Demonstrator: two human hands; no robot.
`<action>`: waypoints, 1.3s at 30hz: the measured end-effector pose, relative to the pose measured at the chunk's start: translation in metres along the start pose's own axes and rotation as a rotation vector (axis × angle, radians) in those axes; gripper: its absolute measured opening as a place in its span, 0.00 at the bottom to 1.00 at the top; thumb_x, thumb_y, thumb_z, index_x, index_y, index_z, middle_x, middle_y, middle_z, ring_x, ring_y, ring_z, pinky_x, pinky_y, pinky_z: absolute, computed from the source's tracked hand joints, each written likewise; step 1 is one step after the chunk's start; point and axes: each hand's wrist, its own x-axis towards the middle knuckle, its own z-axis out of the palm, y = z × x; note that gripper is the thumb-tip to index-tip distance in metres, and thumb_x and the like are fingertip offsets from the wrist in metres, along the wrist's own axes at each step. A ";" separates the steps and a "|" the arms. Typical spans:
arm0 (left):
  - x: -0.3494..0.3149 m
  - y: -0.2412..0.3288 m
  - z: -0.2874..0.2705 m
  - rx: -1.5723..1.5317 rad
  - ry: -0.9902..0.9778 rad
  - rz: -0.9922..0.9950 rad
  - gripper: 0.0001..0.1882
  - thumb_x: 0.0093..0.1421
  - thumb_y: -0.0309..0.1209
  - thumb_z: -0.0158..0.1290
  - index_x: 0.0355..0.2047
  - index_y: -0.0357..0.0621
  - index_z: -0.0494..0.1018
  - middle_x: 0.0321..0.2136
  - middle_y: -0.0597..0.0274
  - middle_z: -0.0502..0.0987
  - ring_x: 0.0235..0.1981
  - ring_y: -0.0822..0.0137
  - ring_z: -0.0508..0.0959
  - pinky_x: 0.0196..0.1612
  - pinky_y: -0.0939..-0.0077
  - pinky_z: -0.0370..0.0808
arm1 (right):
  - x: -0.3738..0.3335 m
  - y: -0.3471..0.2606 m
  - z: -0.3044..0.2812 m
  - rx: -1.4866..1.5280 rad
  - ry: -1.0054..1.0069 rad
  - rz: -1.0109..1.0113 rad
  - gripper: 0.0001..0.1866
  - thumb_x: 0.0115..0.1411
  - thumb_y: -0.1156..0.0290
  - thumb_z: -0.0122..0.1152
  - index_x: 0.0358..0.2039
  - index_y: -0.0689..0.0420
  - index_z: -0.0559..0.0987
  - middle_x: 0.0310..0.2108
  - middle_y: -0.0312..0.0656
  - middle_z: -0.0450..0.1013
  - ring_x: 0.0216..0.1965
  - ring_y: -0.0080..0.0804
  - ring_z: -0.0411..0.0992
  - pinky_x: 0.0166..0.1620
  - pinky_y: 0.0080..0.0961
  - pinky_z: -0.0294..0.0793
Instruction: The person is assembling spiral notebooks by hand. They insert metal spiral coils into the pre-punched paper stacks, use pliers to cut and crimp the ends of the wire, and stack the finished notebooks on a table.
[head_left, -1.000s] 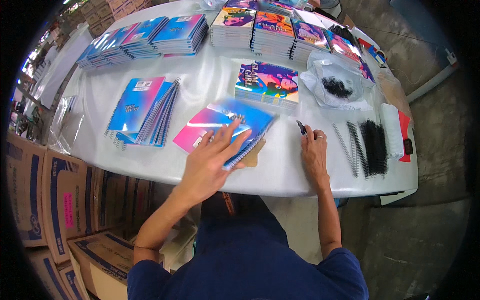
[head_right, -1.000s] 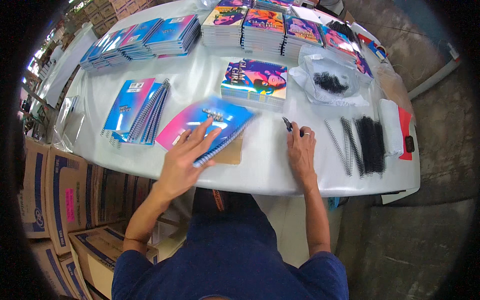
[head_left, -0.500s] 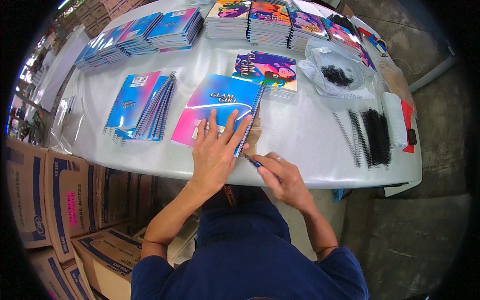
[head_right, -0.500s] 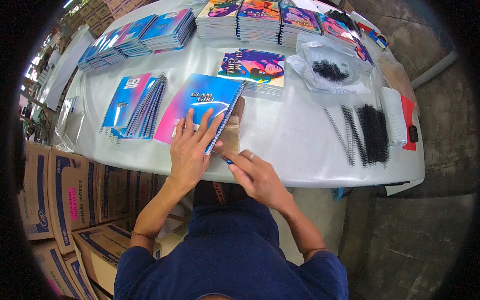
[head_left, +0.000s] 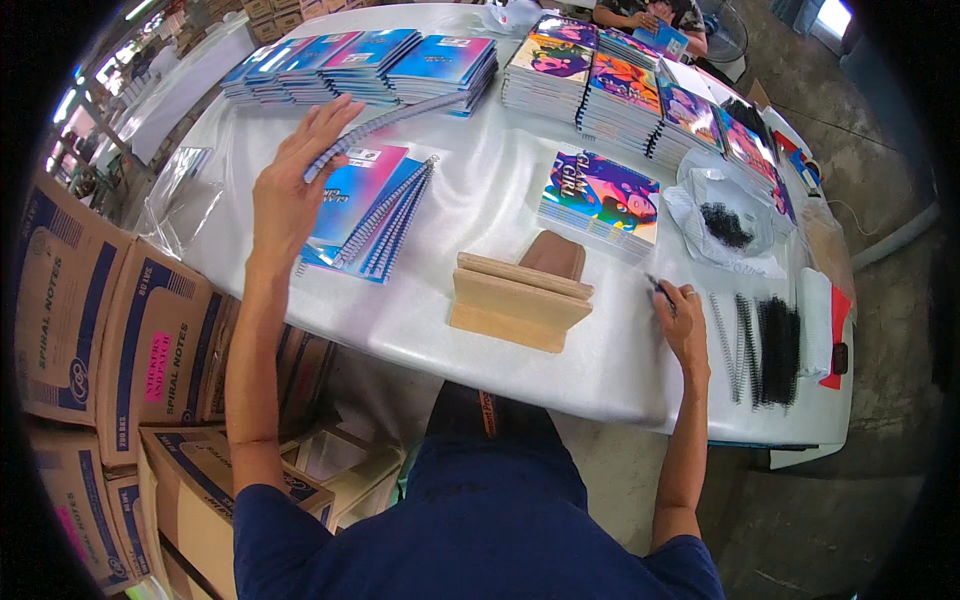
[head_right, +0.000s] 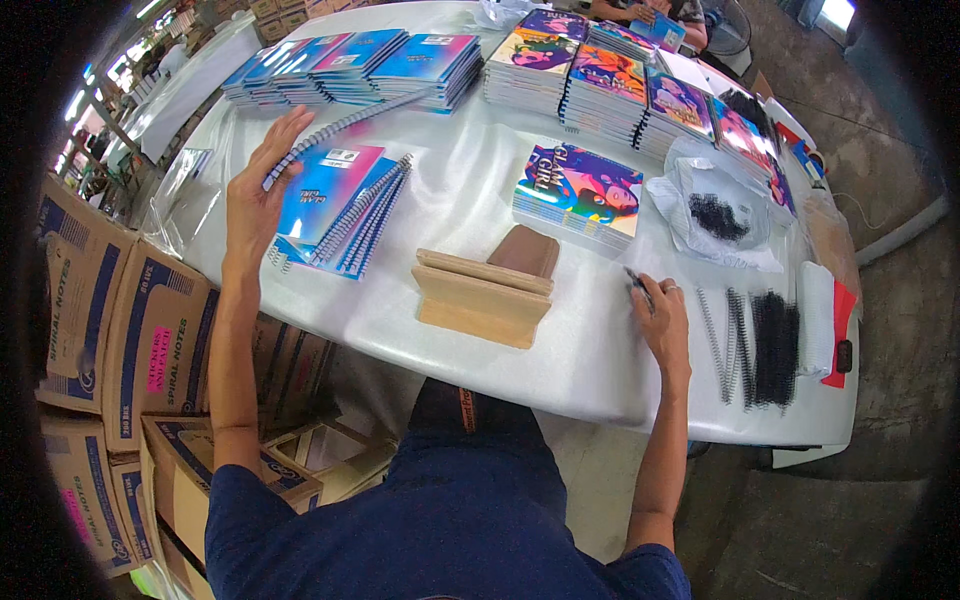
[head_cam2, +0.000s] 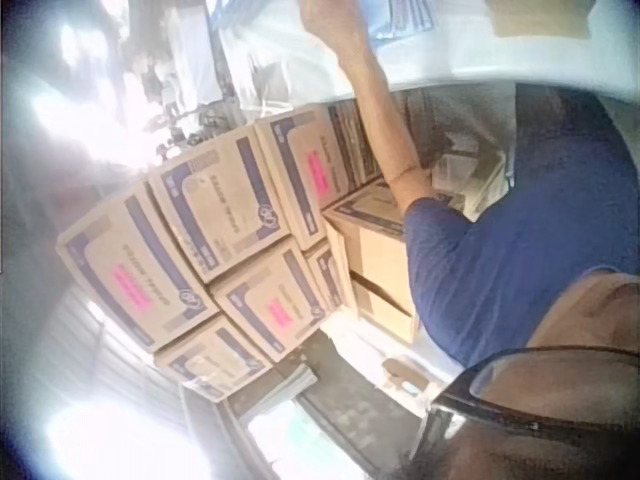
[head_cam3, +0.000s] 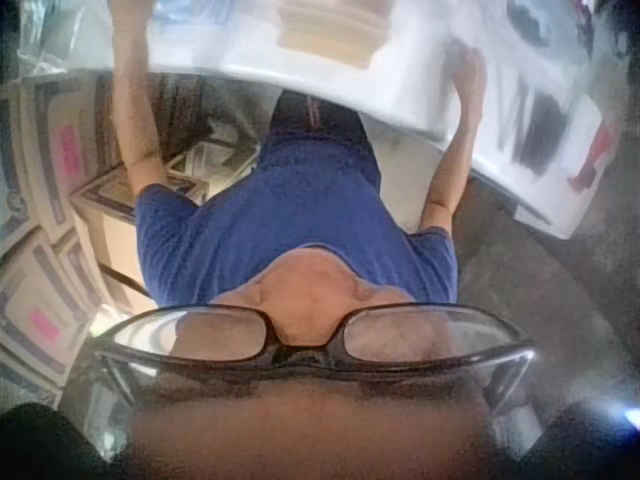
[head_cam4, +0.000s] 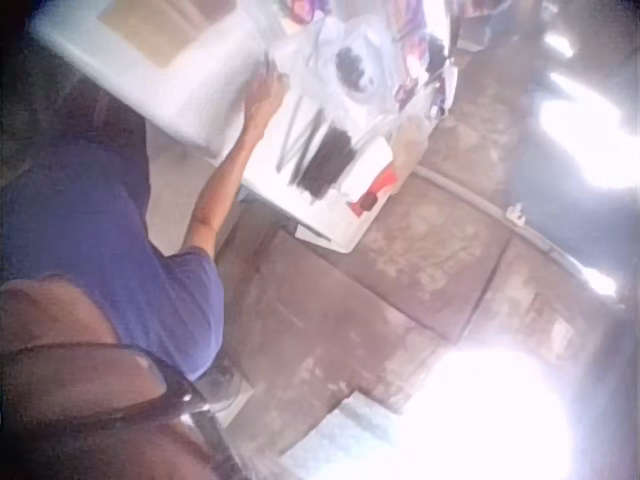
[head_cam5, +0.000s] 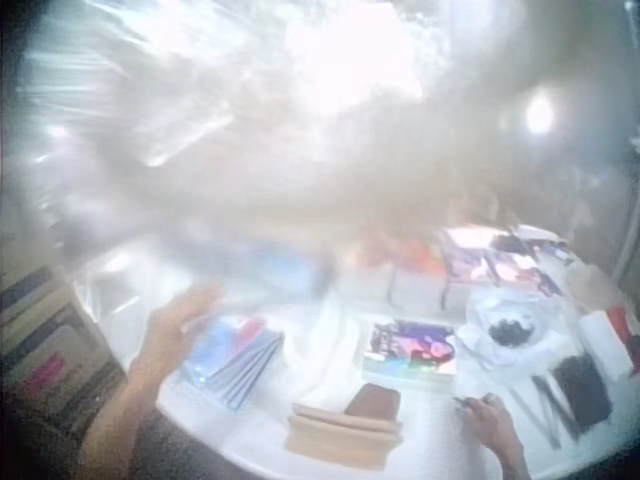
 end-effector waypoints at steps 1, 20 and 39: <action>-0.003 -0.015 -0.007 0.066 -0.012 -0.005 0.27 0.58 0.24 0.54 0.57 0.61 0.70 0.58 0.66 0.70 0.63 0.55 0.65 0.63 0.63 0.61 | 0.000 0.005 0.001 -0.137 0.056 -0.118 0.15 0.62 0.65 0.59 0.48 0.54 0.78 0.38 0.47 0.72 0.33 0.42 0.72 0.39 0.32 0.72; -0.037 -0.009 0.064 -0.302 -0.376 -0.078 0.34 0.56 0.35 0.60 0.63 0.51 0.63 0.65 0.60 0.60 0.69 0.51 0.51 0.68 0.56 0.47 | 0.150 0.029 0.052 0.049 -0.044 0.440 0.09 0.44 0.73 0.72 0.22 0.62 0.79 0.23 0.41 0.76 0.25 0.27 0.76 0.26 0.30 0.76; -0.054 0.057 0.094 -1.074 -0.490 -0.153 0.26 0.68 0.36 0.46 0.62 0.35 0.60 0.63 0.54 0.62 0.63 0.65 0.62 0.65 0.70 0.55 | -0.027 -0.094 0.024 0.948 -0.060 0.225 0.12 0.53 0.81 0.67 0.39 0.61 0.81 0.37 0.40 0.80 0.37 0.23 0.75 0.44 0.24 0.75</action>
